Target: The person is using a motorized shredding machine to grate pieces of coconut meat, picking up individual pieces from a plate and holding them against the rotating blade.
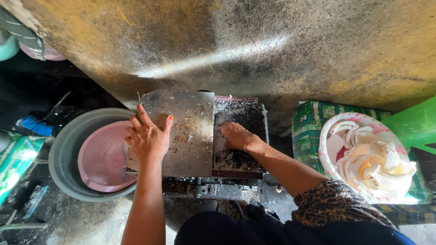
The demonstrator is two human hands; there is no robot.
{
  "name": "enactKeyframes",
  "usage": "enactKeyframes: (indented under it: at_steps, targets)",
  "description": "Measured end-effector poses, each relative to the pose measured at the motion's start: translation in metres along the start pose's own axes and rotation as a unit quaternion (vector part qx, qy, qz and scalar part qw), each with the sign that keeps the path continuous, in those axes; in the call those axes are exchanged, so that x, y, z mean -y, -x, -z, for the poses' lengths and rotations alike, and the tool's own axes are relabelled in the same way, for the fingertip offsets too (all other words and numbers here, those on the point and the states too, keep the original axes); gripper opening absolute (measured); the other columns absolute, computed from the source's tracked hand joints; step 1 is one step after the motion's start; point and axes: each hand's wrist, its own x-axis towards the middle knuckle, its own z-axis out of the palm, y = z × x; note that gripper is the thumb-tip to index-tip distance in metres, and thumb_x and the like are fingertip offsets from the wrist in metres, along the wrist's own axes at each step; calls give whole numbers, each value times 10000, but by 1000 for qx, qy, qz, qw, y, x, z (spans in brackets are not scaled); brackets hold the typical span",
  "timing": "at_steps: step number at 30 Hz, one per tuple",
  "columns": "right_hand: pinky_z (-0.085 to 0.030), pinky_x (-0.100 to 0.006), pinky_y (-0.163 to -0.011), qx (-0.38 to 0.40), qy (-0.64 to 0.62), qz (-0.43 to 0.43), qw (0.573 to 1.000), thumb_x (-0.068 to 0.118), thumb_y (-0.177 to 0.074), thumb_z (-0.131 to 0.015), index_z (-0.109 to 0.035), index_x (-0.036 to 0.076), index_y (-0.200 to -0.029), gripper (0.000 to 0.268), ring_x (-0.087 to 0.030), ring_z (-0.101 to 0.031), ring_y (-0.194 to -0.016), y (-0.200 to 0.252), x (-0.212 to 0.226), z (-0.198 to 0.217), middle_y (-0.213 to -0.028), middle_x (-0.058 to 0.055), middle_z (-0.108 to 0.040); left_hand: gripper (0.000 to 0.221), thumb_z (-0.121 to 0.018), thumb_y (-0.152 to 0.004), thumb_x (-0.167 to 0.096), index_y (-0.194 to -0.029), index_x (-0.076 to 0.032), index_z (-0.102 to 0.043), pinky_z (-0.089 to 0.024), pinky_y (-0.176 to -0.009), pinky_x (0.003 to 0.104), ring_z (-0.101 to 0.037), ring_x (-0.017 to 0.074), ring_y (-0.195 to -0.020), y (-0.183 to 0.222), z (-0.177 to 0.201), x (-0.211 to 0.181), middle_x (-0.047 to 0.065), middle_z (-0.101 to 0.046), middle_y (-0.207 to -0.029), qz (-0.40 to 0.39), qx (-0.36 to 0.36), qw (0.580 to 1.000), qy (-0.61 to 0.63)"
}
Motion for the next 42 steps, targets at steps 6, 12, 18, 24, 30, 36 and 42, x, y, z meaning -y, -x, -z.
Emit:
enactKeyframes:
  at_steps: [6,12,18,24,30,36,42]
  targets:
    - [-594,-385,-765,-45,-25,2,999,319,-619,-913,-617,65,-830,443,-300,-709,-829,12,-19,2,-793,-91,-642,963,-342,-941,-782,-1614,-101,-245,-407,-903,497,-528,425,-1166,1,2,3,225,-418,-1499,-2,5,1000,3]
    - [-585,-403,-563,-70,-44,-86,993,310,-723,-725,-608,110,-745,233,-301,-708,-645,40,23,44,-657,-84,-638,980,-298,-940,-809,-1616,-103,-222,-409,-912,505,-518,431,-1197,2,7,2,230,-408,-1498,-3,28,999,19]
    - [-608,-399,-566,-60,-43,-69,995,346,-688,-696,-660,115,-694,235,-314,-724,-671,15,24,41,-682,-88,-697,966,-309,-946,-793,-1616,-100,-235,-425,-908,504,-529,421,-1182,0,8,0,221,-412,-1505,-4,24,1000,3]
    - [-614,-360,-549,-20,16,-111,993,366,-602,-805,-692,147,-709,268,-250,-745,-678,-8,25,25,-665,-29,-708,960,-355,-936,-783,-1614,-114,-226,-412,-918,520,-511,416,-1163,-4,-6,4,199,-408,-1481,-13,9,1000,-6]
    - [-506,-413,-354,-161,-30,-85,983,150,-673,-670,-561,152,-514,193,-292,-674,-465,-9,52,28,-444,-98,-577,1005,-405,-911,-787,-1619,-96,-229,-394,-974,630,-484,521,-1233,0,6,-2,266,-412,-1467,-38,0,999,11]
    - [-532,-435,-746,-146,-176,-15,973,142,-765,-573,-610,123,-1368,605,-386,-696,-824,77,45,115,-987,-168,-715,1017,-294,-926,-760,-1632,-51,-112,-253,-1046,680,-345,514,-1397,2,14,-16,360,-344,-1544,3,71,997,14]
    - [-529,-348,-841,-336,-189,-543,746,166,-877,-436,-786,288,-1085,425,-209,-705,-990,277,-120,69,-1128,48,-753,996,-468,-919,-679,-1634,-53,-170,-194,-1079,647,-295,603,-1352,-8,-24,2,431,-302,-1491,15,14,998,63]
